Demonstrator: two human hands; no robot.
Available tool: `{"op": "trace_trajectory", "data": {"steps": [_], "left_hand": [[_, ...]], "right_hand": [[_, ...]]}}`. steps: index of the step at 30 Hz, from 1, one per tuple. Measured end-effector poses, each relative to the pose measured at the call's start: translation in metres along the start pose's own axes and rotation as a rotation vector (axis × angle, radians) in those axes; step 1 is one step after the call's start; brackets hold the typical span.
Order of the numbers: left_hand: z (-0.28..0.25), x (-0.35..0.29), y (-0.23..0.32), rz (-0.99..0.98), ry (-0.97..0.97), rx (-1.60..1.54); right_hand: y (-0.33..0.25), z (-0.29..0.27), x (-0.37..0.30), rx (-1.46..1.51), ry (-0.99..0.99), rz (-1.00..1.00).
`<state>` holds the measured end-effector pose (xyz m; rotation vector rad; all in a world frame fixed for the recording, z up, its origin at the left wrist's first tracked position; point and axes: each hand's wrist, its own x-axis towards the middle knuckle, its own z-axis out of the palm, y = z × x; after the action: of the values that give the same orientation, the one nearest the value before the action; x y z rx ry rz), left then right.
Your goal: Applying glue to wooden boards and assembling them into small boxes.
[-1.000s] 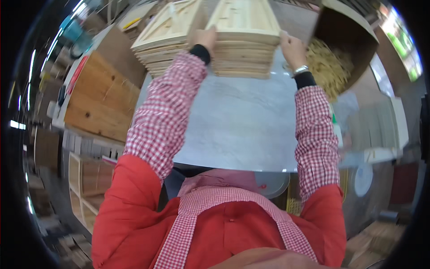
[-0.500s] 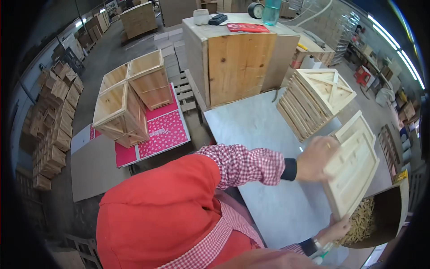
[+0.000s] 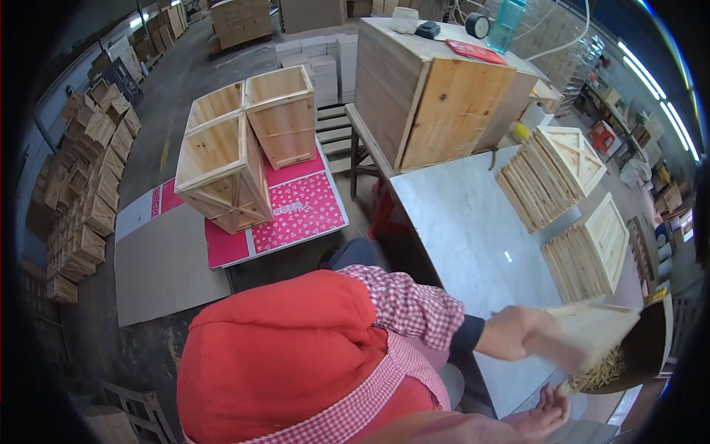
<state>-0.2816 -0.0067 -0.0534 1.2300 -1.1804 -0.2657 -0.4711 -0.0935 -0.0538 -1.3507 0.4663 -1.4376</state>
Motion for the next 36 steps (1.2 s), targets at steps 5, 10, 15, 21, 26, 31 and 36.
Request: {"op": "trace_trajectory", "data": {"steps": [5,10,15,21,26,31,36], "left_hand": [[-0.051,-0.056,-0.056,-0.621,0.226,-1.213],[-0.054,-0.123,-0.112,-0.823,0.380,-1.387],[-0.055,-0.122,-0.113,-0.847,0.408,-1.334],[-0.056,-0.115,-0.113,-0.925,0.436,-1.008],[-0.065,-0.114,-0.109,-0.911,0.489,-0.932],[-0.091,-0.128,-0.100,-0.915,0.488,-1.033],[-0.094,-0.131,-0.110,-1.073,0.531,-1.087]], "right_hand": [[0.059,0.015,0.012,-0.533,-0.183,-0.019],[0.167,0.006,0.064,-1.096,-0.482,-0.284],[0.212,0.033,0.097,-1.276,-0.714,-0.169],[0.228,0.053,0.112,-1.234,-0.717,0.010],[0.212,0.076,0.110,-1.253,-0.703,-0.042],[0.200,0.116,0.089,-1.190,-0.665,-0.173],[0.238,0.077,0.073,-0.965,-0.662,-0.220]]}}
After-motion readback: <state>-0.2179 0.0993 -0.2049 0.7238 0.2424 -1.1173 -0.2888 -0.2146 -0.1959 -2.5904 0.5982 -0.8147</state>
